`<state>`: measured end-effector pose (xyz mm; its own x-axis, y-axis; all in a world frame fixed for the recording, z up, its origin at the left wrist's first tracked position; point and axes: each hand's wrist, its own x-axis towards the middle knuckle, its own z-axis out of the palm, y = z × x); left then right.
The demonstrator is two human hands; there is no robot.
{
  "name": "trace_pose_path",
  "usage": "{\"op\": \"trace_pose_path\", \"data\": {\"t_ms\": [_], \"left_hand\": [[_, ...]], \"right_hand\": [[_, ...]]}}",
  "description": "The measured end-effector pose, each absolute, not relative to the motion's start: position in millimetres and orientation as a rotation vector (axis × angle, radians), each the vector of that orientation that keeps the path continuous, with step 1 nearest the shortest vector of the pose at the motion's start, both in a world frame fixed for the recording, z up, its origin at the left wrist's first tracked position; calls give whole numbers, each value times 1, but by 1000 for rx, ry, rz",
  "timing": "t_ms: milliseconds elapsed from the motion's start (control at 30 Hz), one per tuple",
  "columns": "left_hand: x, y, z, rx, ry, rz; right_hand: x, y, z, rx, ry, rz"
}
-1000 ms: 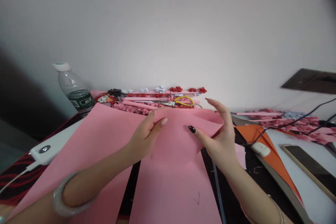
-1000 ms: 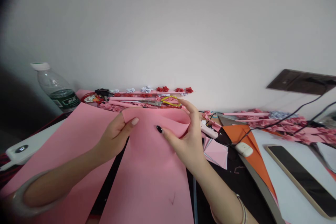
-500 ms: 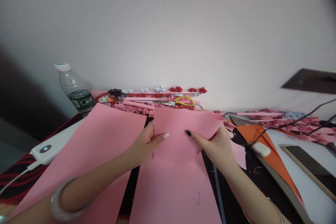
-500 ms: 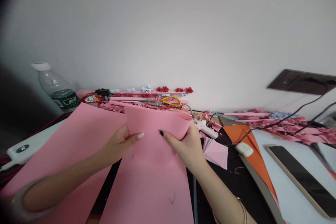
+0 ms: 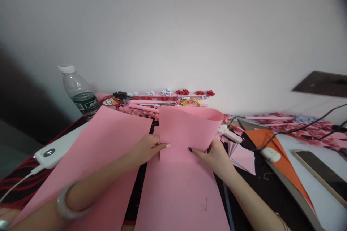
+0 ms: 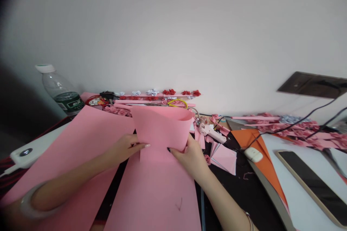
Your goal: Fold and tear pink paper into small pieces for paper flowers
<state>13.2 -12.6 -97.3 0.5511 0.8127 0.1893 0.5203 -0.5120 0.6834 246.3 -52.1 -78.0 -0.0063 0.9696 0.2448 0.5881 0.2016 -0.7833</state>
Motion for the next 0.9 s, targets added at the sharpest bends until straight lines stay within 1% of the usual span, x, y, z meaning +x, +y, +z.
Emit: {"op": "trace_pose_path", "data": {"t_ms": [133, 267, 400, 633, 900], "left_hand": [[15, -12, -100, 2263, 1175, 874], [16, -13, -101, 2246, 1227, 968], [15, -13, -102, 2224, 1233, 931], [11, -11, -106, 2161, 1150, 808], [12, -14, -108, 2093, 1125, 797]], "right_hand": [[248, -50, -82, -1590, -1734, 447], [250, -49, -87, -1605, -1725, 342], [250, -48, -88, -1638, -1706, 318], [251, -50, -89, -1597, -1747, 365], [252, -51, -94, -1598, -1751, 403]]}}
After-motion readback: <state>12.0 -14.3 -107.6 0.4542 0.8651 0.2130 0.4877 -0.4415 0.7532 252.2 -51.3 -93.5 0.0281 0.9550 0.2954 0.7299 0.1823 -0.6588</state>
